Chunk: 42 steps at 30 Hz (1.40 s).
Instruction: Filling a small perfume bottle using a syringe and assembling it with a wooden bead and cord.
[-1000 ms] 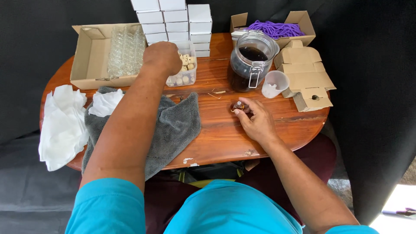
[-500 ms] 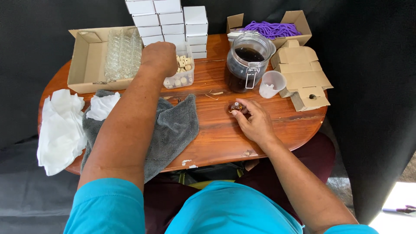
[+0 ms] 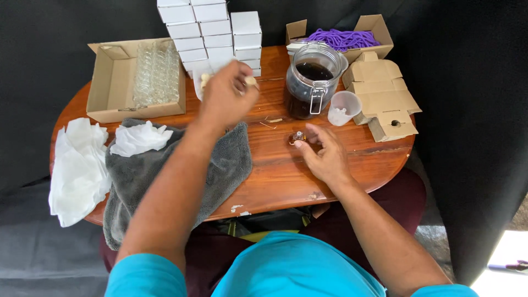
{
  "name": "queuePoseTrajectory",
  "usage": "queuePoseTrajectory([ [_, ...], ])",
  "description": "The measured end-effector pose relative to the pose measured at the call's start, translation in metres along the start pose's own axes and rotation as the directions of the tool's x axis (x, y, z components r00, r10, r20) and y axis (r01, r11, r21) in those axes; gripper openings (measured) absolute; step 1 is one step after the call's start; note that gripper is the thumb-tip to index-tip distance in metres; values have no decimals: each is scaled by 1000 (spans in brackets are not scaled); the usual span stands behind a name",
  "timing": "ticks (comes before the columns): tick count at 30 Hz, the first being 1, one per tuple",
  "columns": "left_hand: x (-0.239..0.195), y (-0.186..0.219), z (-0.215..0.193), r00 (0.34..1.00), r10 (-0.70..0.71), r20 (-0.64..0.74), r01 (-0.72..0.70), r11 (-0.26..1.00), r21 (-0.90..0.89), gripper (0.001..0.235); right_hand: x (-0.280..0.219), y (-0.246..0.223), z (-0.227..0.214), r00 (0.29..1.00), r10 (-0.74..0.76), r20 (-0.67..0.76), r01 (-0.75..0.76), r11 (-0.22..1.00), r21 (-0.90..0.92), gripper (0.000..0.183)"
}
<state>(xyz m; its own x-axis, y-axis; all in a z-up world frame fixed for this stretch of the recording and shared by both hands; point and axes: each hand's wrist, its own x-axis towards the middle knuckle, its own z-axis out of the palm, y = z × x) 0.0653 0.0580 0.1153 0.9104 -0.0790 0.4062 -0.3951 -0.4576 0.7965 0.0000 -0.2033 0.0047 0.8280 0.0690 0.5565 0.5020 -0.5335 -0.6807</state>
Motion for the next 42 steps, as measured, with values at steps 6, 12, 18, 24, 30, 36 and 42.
queuePoseTrajectory([
  [6,-36,-40,59,995,-85,-52,70,966,-248,30,-6,10,2,988,-37,-152,45,998,53,37],
  [12,-52,-94,106,993,-82,-90,56,963,-265,32,-10,7,-10,953,-102,-285,114,993,28,23],
  [18,-64,-95,105,997,-70,-22,54,904,-424,32,37,22,-56,933,-124,-338,150,987,51,15],
  [24,-64,-67,91,978,-185,99,205,944,-259,36,164,80,-99,995,60,84,-37,967,-251,17],
  [30,-65,-65,85,985,-146,91,161,970,-181,39,245,121,-77,895,329,300,-174,879,-444,30],
  [36,-63,-68,86,992,-104,74,112,986,-125,36,281,118,-43,653,667,359,-182,598,-781,48],
  [42,-60,-61,84,981,-171,94,182,975,-125,33,286,101,-24,468,754,461,-3,523,-852,56],
])
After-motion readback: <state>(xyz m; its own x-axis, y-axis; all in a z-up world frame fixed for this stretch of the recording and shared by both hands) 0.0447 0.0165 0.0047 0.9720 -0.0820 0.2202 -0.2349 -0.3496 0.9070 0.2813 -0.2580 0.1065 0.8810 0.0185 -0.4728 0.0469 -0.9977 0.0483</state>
